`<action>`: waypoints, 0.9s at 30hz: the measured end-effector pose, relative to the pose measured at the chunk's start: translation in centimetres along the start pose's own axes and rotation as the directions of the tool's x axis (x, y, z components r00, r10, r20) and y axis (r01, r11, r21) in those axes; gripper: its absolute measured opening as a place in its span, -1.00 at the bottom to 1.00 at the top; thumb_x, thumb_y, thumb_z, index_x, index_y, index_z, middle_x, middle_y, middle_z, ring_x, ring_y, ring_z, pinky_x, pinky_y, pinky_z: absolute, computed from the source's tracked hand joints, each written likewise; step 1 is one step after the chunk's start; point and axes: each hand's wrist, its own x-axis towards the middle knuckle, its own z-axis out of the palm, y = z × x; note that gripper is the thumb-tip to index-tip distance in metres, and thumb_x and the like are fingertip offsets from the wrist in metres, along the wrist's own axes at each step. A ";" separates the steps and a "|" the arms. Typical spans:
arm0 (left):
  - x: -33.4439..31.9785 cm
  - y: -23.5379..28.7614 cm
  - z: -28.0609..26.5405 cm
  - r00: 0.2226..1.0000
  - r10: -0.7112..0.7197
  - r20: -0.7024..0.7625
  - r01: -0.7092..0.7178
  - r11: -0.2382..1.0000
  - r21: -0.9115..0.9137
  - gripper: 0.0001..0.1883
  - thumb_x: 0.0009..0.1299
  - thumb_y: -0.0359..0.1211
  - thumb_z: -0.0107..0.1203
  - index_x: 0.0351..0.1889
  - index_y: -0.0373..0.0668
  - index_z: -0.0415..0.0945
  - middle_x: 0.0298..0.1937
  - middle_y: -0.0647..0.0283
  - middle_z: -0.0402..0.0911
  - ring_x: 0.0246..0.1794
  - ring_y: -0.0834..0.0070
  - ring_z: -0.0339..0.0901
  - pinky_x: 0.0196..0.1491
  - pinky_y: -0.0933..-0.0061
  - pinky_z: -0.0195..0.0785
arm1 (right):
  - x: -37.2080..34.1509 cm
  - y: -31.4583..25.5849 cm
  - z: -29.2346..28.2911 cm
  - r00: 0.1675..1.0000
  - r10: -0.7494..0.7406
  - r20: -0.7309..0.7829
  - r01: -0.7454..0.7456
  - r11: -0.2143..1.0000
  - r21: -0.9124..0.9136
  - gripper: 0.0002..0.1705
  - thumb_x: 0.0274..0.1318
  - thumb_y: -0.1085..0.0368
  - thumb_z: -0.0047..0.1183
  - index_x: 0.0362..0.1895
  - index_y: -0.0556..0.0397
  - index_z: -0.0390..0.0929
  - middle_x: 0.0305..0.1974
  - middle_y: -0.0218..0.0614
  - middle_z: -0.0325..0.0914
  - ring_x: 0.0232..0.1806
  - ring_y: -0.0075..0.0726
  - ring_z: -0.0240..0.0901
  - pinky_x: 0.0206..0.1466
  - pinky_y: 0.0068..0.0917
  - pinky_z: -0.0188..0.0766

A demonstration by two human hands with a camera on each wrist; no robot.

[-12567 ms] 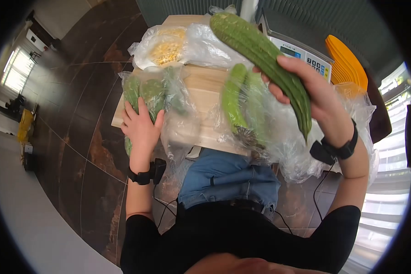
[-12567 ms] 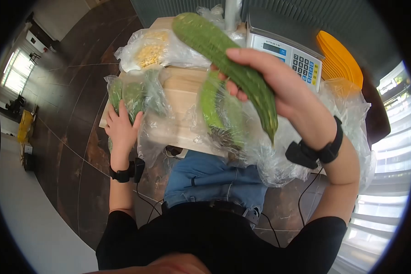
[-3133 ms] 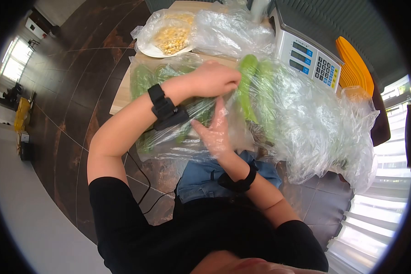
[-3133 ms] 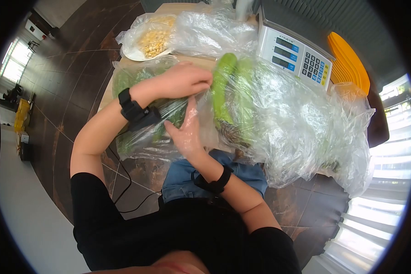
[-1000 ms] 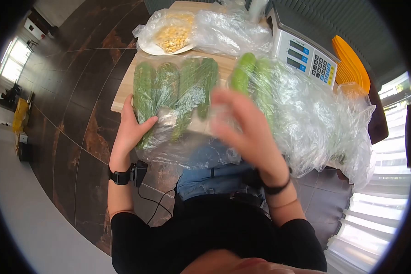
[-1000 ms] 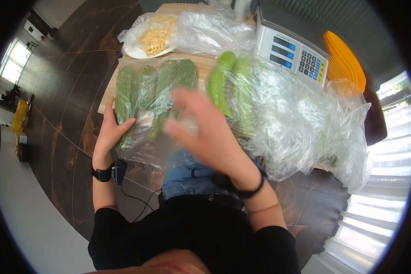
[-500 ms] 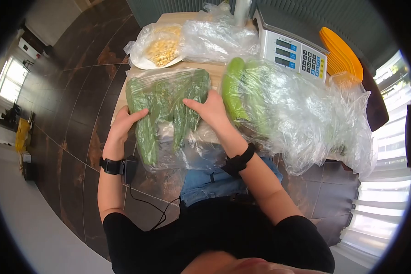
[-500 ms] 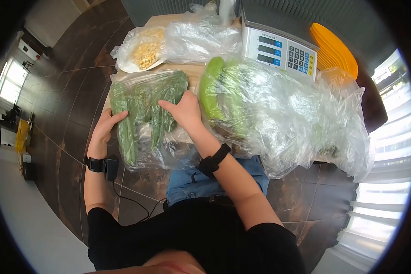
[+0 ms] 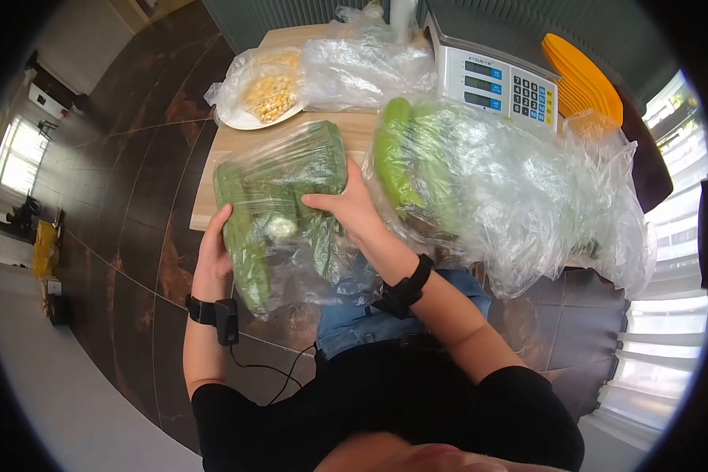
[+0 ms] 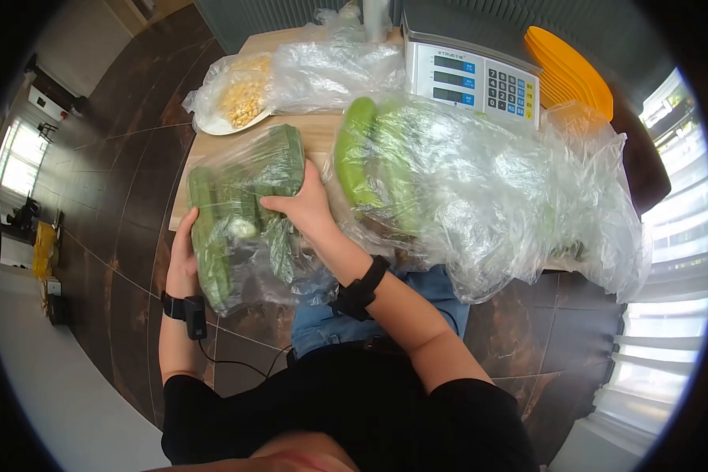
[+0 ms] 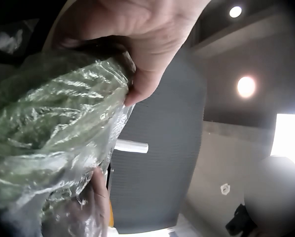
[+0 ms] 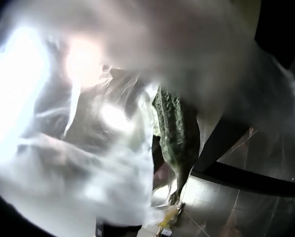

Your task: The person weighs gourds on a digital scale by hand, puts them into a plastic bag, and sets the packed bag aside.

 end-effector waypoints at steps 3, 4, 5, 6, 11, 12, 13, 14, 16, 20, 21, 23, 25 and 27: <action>-0.3 -0.4 0.2 0.993 -0.018 0.120 0.029 0.995 -0.091 -0.48 0.33 -0.28 0.04 0.20 -0.34 0.24 0.10 0.00 0.45 0.06 0.20 0.47 0.11 0.18 0.38 | -0.8 -1.6 -0.1 0.989 0.133 0.064 -0.145 0.960 0.241 -0.14 -0.28 0.61 0.26 0.20 0.15 0.16 0.01 -0.25 0.39 0.03 -0.36 0.37 0.07 -0.43 0.37; -0.2 -0.7 0.1 0.992 -0.020 0.121 0.031 0.996 -0.089 -0.48 0.33 -0.28 0.04 0.20 -0.34 0.24 0.10 0.00 0.45 0.06 0.20 0.47 0.11 0.18 0.38 | -0.9 -1.6 -0.3 0.989 0.120 0.084 -0.139 0.950 0.279 -0.12 -0.28 0.62 0.26 0.22 0.15 0.13 0.01 -0.25 0.39 0.02 -0.34 0.38 0.07 -0.42 0.37; -0.2 -1.1 -0.1 0.990 0.003 0.138 0.015 0.992 -0.125 -0.47 0.33 -0.27 0.04 0.21 -0.35 0.23 0.11 -0.01 0.45 0.06 0.19 0.47 0.11 0.17 0.38 | -1.1 -1.7 -0.4 0.989 0.107 0.106 -0.136 0.939 0.317 -0.10 -0.28 0.62 0.26 0.24 0.14 0.11 0.02 -0.24 0.38 0.02 -0.33 0.39 0.07 -0.42 0.38; -0.2 -1.5 -0.4 0.988 0.028 0.153 -0.003 0.987 -0.162 -0.46 0.33 -0.27 0.04 0.22 -0.35 0.22 0.12 -0.01 0.44 0.07 0.18 0.46 0.11 0.16 0.38 | -1.3 -1.8 -0.5 0.988 0.108 0.108 -0.137 0.938 0.319 -0.10 -0.28 0.62 0.26 0.24 0.14 0.11 0.02 -0.24 0.38 0.02 -0.33 0.39 0.07 -0.42 0.38; -0.4 -2.9 -1.5 0.970 0.046 0.240 0.025 0.958 -0.285 -0.41 0.25 -0.29 0.13 0.23 -0.29 0.25 0.13 0.02 0.45 0.08 0.15 0.46 0.10 0.09 0.39 | -3.3 -4.3 -1.1 0.998 0.039 0.049 -0.051 0.958 0.283 0.06 -0.32 0.61 0.29 0.33 0.13 -0.02 0.09 -0.23 0.31 0.12 -0.27 0.30 0.15 -0.35 0.30; -0.5 -3.1 -1.4 0.946 0.086 0.313 -0.004 0.967 -0.255 -0.37 0.23 -0.23 0.16 0.24 -0.27 0.25 0.15 0.03 0.43 0.10 0.16 0.44 0.12 0.11 0.37 | -3.8 -4.9 -1.3 0.998 0.037 0.045 -0.048 0.958 0.282 0.06 -0.32 0.61 0.29 0.33 0.13 -0.02 0.09 -0.23 0.31 0.12 -0.27 0.30 0.15 -0.35 0.30; -0.6 -3.4 -1.3 0.915 0.121 0.386 -0.033 0.973 -0.227 -0.32 0.20 -0.17 0.19 0.25 -0.24 0.24 0.16 0.05 0.42 0.12 0.18 0.42 0.14 0.13 0.35 | -4.6 -5.6 -1.5 0.999 0.009 0.050 -0.023 0.961 0.274 0.08 -0.34 0.60 0.30 0.33 0.13 -0.03 0.11 -0.23 0.28 0.16 -0.27 0.25 0.19 -0.34 0.26; -1.0 -3.5 -0.1 0.912 0.117 0.392 -0.026 0.973 -0.229 -0.32 0.20 -0.17 0.19 0.25 -0.24 0.24 0.16 0.05 0.42 0.12 0.18 0.42 0.14 0.13 0.35 | -5.2 -6.1 -1.8 0.998 -0.018 0.054 0.003 0.964 0.264 0.10 -0.35 0.59 0.31 0.34 0.13 -0.04 0.14 -0.23 0.25 0.20 -0.27 0.21 0.22 -0.33 0.23; -2.8 -3.6 2.8 0.936 0.159 0.315 -0.058 0.950 -0.307 -0.30 0.14 -0.28 0.24 0.24 -0.31 0.24 0.15 0.01 0.43 0.11 0.18 0.44 0.15 0.15 0.36 | -6.5 -7.0 -2.7 0.998 -0.035 0.059 0.019 0.965 0.260 0.15 -0.36 0.60 0.31 0.36 0.10 -0.09 0.17 -0.23 0.21 0.23 -0.27 0.16 0.24 -0.30 0.19; -4.8 -4.0 5.8 0.942 0.093 0.323 0.016 0.947 -0.320 -0.26 0.06 -0.27 0.28 0.23 -0.28 0.28 0.14 0.01 0.44 0.10 0.17 0.46 0.15 0.15 0.36 | -9.8 -8.7 -4.7 0.990 0.040 0.138 -0.095 0.903 0.419 0.20 -0.37 0.55 0.35 0.38 0.09 -0.16 0.20 -0.19 0.15 0.25 -0.23 0.13 0.28 -0.30 0.15; -5.1 -4.0 6.5 0.928 0.051 0.368 0.073 0.946 -0.315 -0.29 0.07 -0.30 0.26 0.22 -0.30 0.29 0.13 -0.01 0.45 0.08 0.16 0.47 0.16 0.13 0.35 | -10.7 -9.2 -5.2 0.990 0.063 0.129 -0.112 0.904 0.414 0.18 -0.36 0.56 0.35 0.37 0.09 -0.15 0.20 -0.19 0.16 0.25 -0.23 0.13 0.28 -0.29 0.15; -4.9 -4.3 7.0 0.886 0.047 0.462 0.086 0.961 -0.261 -0.31 0.09 -0.32 0.24 0.22 -0.32 0.29 0.13 -0.02 0.44 0.09 0.16 0.46 0.16 0.13 0.34 | -12.2 -9.9 -6.3 0.995 0.057 0.087 -0.089 0.901 0.425 0.14 -0.36 0.57 0.34 0.33 0.09 -0.10 0.17 -0.18 0.18 0.22 -0.23 0.18 0.25 -0.27 0.20; -4.7 -4.3 8.5 0.833 0.033 0.553 0.096 0.975 -0.202 -0.33 0.11 -0.34 0.23 0.21 -0.33 0.29 0.13 -0.03 0.44 0.09 0.15 0.46 0.16 0.12 0.33 | -13.5 -10.6 -7.9 0.998 0.044 0.047 -0.060 0.906 0.419 0.14 -0.37 0.58 0.34 0.33 0.09 -0.10 0.16 -0.17 0.20 0.21 -0.23 0.20 0.24 -0.26 0.22; -4.8 -4.6 11.2 0.769 -0.031 0.639 0.208 0.957 -0.203 -0.34 0.15 -0.38 0.19 0.23 -0.36 0.25 0.15 -0.04 0.42 0.13 0.14 0.42 0.18 0.12 0.31 | -14.3 -11.5 -9.5 1.000 -0.006 -0.009 0.009 0.925 0.379 0.12 -0.37 0.58 0.32 0.32 0.09 -0.08 0.11 -0.16 0.26 0.15 -0.22 0.28 0.20 -0.24 0.27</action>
